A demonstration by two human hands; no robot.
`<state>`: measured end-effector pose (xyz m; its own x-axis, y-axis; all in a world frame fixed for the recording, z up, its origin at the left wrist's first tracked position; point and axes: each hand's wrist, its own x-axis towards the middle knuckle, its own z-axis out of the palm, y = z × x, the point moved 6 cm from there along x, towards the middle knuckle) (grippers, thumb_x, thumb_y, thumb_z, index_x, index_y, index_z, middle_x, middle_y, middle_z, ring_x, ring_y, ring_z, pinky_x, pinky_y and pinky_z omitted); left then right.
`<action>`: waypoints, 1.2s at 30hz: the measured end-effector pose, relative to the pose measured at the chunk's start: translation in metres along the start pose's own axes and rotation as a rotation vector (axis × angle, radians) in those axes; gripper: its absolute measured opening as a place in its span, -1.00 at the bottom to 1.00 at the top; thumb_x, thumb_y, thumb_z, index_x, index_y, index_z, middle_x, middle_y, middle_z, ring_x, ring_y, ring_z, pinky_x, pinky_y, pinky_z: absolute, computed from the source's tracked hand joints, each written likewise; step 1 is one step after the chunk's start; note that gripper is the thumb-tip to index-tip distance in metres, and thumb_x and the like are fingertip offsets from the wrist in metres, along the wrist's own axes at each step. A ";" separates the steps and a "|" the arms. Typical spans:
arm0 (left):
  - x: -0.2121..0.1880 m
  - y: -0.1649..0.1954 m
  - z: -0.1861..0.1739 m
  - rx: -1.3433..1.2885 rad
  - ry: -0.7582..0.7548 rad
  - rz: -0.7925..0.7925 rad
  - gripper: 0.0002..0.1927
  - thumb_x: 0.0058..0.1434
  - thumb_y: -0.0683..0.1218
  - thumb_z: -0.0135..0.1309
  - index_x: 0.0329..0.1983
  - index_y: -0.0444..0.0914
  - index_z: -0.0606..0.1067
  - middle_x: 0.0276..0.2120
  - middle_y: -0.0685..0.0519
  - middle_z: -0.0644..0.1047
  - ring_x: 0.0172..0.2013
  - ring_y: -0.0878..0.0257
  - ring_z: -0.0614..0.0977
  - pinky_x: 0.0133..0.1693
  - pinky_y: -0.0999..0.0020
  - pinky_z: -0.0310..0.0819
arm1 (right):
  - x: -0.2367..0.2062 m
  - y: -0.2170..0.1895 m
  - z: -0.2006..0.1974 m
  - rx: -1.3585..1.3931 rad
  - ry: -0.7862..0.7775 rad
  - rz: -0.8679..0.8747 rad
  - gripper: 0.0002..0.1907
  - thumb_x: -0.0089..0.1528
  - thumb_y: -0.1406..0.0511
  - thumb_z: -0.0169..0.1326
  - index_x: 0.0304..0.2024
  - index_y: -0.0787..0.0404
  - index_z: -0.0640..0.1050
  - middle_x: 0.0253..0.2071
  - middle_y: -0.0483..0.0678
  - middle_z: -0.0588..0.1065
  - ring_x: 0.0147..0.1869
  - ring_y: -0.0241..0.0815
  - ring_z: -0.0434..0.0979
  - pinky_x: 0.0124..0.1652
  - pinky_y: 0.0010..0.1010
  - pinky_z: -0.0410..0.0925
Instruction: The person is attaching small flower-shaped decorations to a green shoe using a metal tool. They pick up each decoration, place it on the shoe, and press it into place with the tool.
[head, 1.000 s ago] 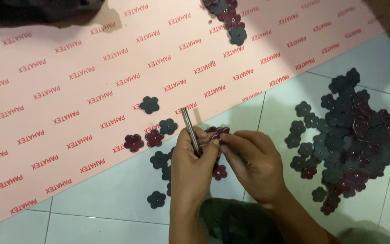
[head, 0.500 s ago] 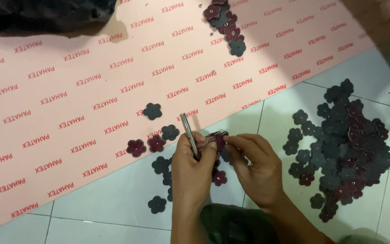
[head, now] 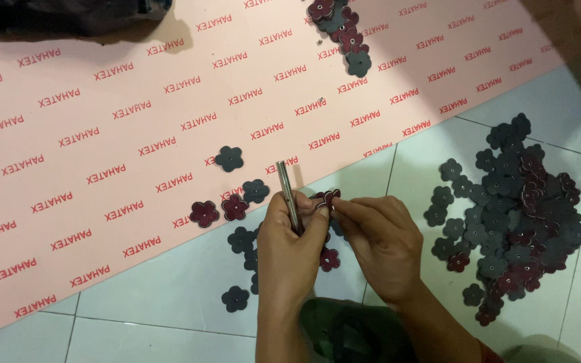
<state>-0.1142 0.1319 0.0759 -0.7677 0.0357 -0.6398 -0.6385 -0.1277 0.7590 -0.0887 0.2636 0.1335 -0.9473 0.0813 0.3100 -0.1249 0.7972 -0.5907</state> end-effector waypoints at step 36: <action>-0.002 0.008 -0.003 0.199 0.133 0.149 -0.77 0.22 -0.12 0.20 -0.34 -0.25 0.36 -0.31 0.15 0.71 -0.50 0.44 0.53 -0.44 0.52 0.45 | -0.021 0.080 0.015 0.346 -0.116 0.609 -0.83 0.23 0.44 0.22 -0.11 0.29 0.65 -0.24 -0.08 0.62 -0.21 -0.31 0.56 -0.22 -0.50 0.40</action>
<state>-0.1177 0.1281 0.0833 -0.8484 -0.1012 -0.5196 -0.5273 0.0758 0.8463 -0.0838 0.3169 0.0684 -0.9015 0.3724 -0.2207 0.3685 0.3928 -0.8426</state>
